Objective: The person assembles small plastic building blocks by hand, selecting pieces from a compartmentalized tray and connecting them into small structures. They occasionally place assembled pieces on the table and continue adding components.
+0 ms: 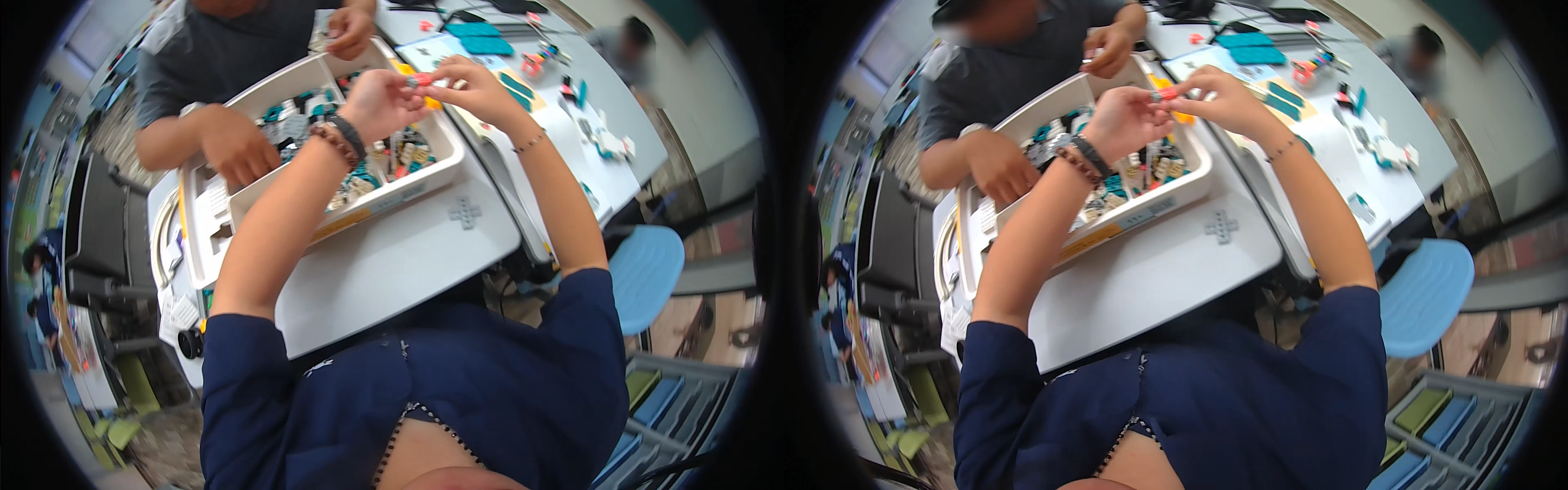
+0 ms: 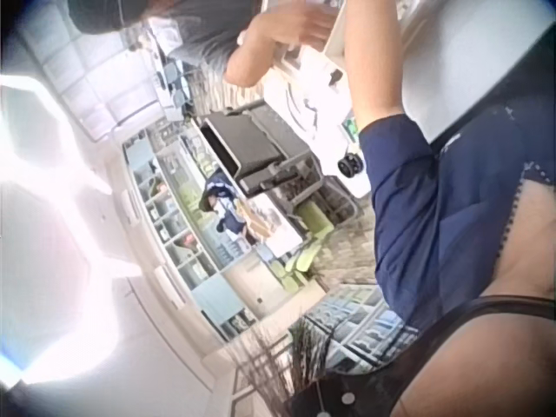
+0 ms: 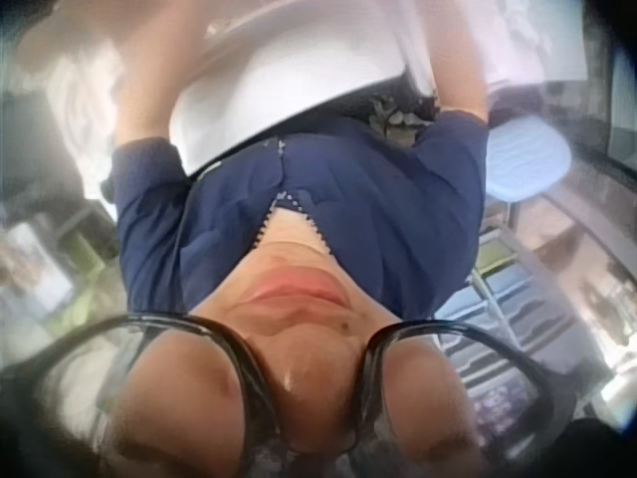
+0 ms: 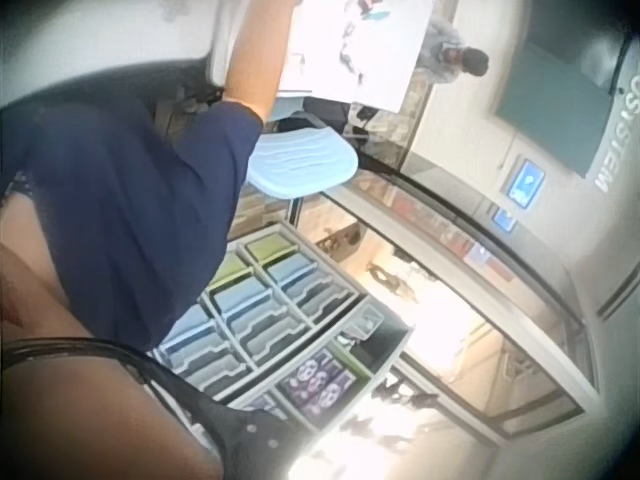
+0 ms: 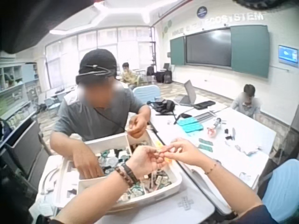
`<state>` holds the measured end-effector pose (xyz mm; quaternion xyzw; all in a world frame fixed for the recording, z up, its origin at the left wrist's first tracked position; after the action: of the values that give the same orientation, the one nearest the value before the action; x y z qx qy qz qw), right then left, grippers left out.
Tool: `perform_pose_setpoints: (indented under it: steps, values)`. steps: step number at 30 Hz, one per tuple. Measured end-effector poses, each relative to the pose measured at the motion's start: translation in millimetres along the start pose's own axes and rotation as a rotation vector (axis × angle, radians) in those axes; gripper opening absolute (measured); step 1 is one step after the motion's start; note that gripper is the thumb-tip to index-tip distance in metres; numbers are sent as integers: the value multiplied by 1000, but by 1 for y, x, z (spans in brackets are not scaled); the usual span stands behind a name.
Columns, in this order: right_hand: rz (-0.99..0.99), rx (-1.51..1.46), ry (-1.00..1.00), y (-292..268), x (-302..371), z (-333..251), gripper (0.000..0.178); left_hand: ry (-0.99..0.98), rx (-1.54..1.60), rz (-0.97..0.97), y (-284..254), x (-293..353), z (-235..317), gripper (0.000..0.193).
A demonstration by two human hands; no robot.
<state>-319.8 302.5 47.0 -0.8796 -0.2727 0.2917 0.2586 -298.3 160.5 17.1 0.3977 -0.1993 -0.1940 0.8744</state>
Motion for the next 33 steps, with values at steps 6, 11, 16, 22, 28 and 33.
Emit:
perform_pose_setpoints:
  steps: [6, 11, 16, 22, 28, 33]
  values:
    - [88, -94, -46, 0, 25, -16, 25, -133, -52, -79, 17, 13, -12, 20]
    - [383, 20, -59, 1, 72, -50, 22, 12, -815, -80, 37, 40, -24, 33]
    - [546, 293, -85, 18, 121, -90, 20, 161, -1204, -111, 62, 76, -56, 27]
    - [392, 178, 120, 2, 158, -77, 26, 133, -1115, -113, 58, 86, -94, 24]
    - [183, 721, 382, -30, 171, -13, 38, 189, -1224, -181, 53, 77, -113, 22]
    - [4, 733, 492, -14, 183, 2, 40, 292, -1500, -280, 44, 69, -117, 18]
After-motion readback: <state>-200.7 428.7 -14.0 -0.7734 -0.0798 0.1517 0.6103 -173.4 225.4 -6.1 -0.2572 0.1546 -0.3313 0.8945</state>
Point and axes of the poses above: each hand's wrist, its own x-axis away from the middle knuckle, its own y-axis out of the palm, z = x × y, the point moved 5 cm from there along -x, towards the middle knuckle, and after that the axes turned 7 degrees about -z, right-handed, at the moved point
